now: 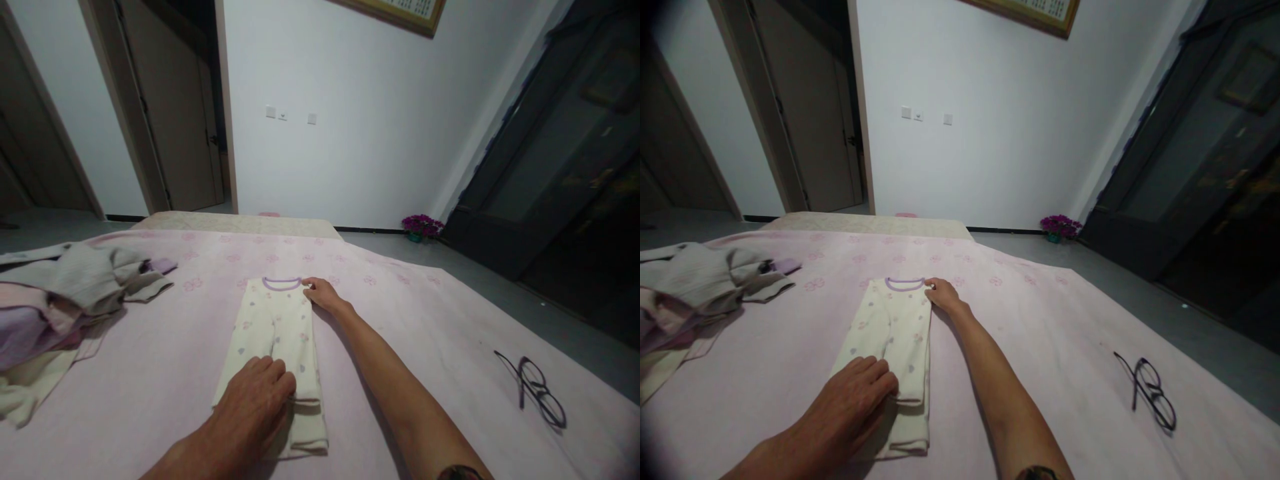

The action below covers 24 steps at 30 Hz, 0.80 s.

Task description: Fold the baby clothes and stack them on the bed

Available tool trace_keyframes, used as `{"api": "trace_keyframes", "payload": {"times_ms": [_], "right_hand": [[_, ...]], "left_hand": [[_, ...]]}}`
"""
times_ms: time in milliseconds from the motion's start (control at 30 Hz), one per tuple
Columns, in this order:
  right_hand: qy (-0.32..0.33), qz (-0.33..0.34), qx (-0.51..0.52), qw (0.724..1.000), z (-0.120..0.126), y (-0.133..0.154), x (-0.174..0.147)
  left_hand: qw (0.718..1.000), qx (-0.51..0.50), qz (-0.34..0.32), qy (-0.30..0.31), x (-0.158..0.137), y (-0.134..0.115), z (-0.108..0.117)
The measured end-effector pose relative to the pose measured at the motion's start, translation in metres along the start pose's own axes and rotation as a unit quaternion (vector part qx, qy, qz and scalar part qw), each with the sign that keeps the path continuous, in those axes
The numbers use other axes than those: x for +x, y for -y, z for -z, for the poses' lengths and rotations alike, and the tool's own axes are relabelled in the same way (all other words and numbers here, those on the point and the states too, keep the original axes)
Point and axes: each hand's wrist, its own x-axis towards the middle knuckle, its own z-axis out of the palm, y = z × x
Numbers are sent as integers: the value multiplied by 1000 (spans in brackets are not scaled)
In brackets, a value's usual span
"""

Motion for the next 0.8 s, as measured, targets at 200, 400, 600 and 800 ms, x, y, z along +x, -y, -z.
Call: {"api": "trace_keyframes", "payload": {"times_ms": [200,400,600,800], "right_hand": [[3,10,-104,994,6,14,-8],[-25,59,-172,983,9,31,-10],[-17,92,-180,979,-1,25,-6],[-65,59,-143,986,-7,8,5]], "left_hand": [[998,-54,-33,0,-2,-10,-9],[996,-44,-59,49,2,-17,-17],[996,-56,-54,39,5,-16,-18],[996,-85,-19,23,7,-13,-21]]}}
